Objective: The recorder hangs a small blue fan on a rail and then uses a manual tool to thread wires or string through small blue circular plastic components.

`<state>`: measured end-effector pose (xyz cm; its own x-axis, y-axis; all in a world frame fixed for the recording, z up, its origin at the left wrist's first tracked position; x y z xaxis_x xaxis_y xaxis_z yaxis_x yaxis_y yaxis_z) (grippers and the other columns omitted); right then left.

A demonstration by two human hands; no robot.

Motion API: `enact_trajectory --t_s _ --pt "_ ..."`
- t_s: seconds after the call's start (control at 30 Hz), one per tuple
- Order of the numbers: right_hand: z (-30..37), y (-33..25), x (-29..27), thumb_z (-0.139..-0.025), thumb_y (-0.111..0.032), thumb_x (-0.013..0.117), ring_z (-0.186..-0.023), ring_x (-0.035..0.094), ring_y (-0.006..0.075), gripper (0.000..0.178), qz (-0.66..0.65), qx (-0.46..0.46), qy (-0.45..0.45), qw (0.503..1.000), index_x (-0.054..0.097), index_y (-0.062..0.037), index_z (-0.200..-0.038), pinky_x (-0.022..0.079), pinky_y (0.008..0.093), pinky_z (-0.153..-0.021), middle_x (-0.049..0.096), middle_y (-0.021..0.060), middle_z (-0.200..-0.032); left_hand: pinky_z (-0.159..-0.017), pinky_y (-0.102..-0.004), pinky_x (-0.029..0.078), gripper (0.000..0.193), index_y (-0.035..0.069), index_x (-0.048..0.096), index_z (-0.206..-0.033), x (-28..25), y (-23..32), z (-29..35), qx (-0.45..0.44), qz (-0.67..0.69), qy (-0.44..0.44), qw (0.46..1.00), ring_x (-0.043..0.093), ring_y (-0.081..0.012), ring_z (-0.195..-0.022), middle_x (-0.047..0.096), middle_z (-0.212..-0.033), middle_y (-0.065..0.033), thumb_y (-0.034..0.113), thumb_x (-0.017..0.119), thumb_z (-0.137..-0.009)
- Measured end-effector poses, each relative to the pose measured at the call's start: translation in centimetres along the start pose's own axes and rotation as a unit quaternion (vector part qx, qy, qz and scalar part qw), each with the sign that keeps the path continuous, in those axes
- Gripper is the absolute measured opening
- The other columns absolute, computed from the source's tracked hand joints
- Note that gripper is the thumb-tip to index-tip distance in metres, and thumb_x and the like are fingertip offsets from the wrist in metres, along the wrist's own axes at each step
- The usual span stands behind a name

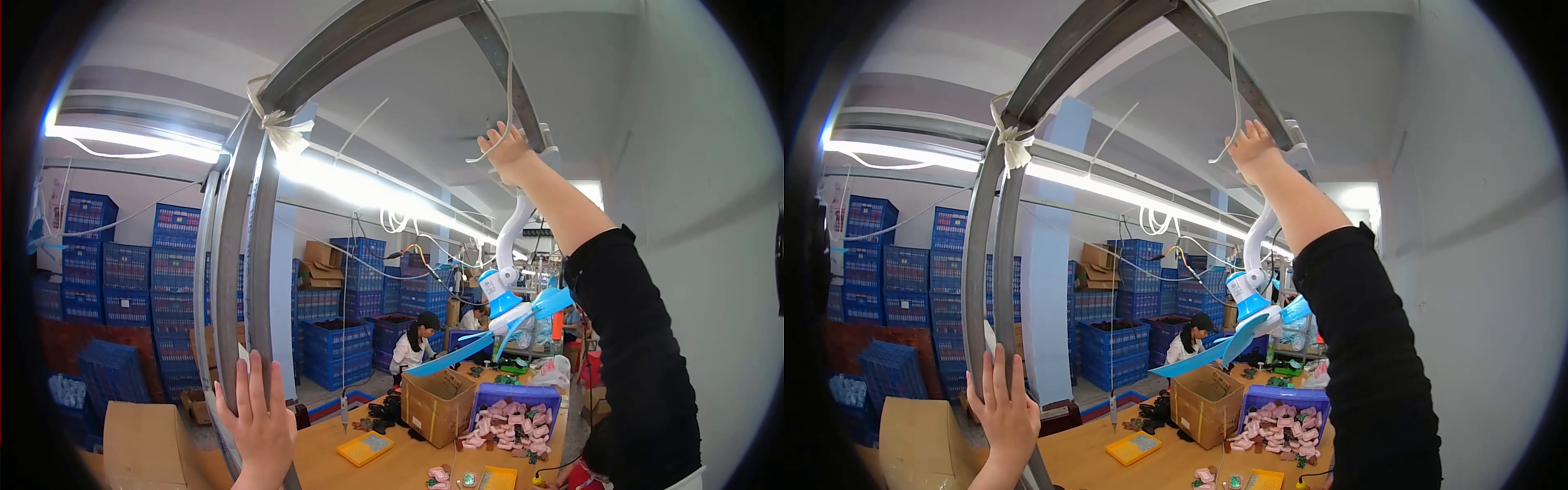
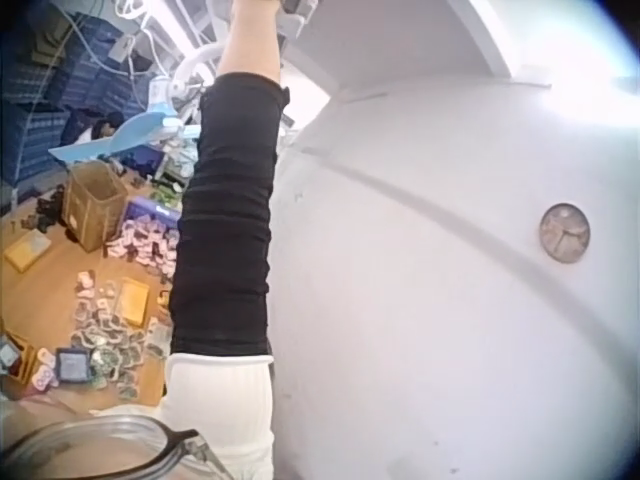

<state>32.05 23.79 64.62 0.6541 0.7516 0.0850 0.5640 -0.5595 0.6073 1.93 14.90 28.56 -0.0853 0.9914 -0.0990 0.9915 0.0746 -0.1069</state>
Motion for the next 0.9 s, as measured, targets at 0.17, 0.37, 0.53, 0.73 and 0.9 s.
enact_trajectory --t_s 0.17,0.37,0.53,0.73,0.9 --pt "1.4 0.5 -0.9 -0.067 -0.008 0.06 -0.126 0.027 0.0301 0.061 -0.057 -0.07 -0.097 0.991 0.038 -0.0055 -0.125 0.027 0.0391 -0.101 0.036 0.0141 -0.129 -0.099 -0.0511 0.021 0.066 0.005 0.039 -0.125 0.1 0.2 -0.3 -0.006 -0.01 0.003 1.0 0.03 -0.0284 -0.125 0.033 -0.134 -0.0131 0.0 0.053 -0.061" --pt "4.5 0.3 -2.8 -0.069 -0.007 0.057 -0.118 0.039 0.0276 0.052 -0.261 -0.076 -0.157 0.949 0.044 -0.0009 -0.119 0.034 0.0352 -0.097 0.041 0.016 -0.126 -0.1 -0.05 0.02 0.064 0.005 0.039 -0.125 1.4 0.3 0.0 -0.003 -0.024 0.002 1.0 0.03 -0.027 -0.125 0.032 -0.134 -0.0121 0.002 0.053 -0.063" --pt "9.5 1.4 -9.7 -0.075 -0.012 0.052 -0.081 0.057 0.0307 0.017 -0.233 0.002 -0.192 0.953 0.06 -0.0036 -0.088 0.044 0.0414 -0.07 0.06 0.0147 -0.084 -0.101 -0.0487 0.019 0.062 0.005 0.04 -0.124 -0.3 0.0 -0.2 -0.018 -0.034 0.01 0.999 0.03 -0.0278 -0.125 0.033 -0.134 -0.0123 0.002 0.052 -0.064" --pt "17.8 0.4 -22.0 -0.075 -0.012 0.053 -0.069 0.057 0.0303 0.014 -0.422 0.064 0.111 0.897 0.058 -0.0024 -0.084 0.046 0.0386 -0.062 0.057 0.0126 -0.07 -0.099 -0.0546 0.017 0.067 0.006 0.039 -0.125 0.4 0.2 0.0 0.011 0.022 -0.013 1.0 0.026 -0.0296 -0.126 0.031 -0.134 -0.0154 0.008 0.057 -0.061" --pt "23.9 -4.6 -29.9 -0.071 -0.009 0.061 -0.068 0.059 0.0269 0.015 -0.634 0.0 0.124 0.764 0.058 -0.003 -0.085 0.048 0.0326 -0.059 0.06 0.0106 -0.077 -0.099 -0.0545 0.016 0.059 0.012 0.041 -0.125 -0.8 -0.6 0.6 0.024 0.03 -0.041 0.998 0.025 -0.0263 -0.126 0.028 -0.135 -0.0122 0.016 0.056 -0.068"
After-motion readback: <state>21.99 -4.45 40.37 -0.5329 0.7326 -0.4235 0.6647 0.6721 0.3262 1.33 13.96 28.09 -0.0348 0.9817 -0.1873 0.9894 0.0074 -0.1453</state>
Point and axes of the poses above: each hand's wrist, its own z-axis away from the middle knuckle, its own x-axis out of the palm, y = z × x, the point moved 7 cm from there along -z, towards the middle knuckle
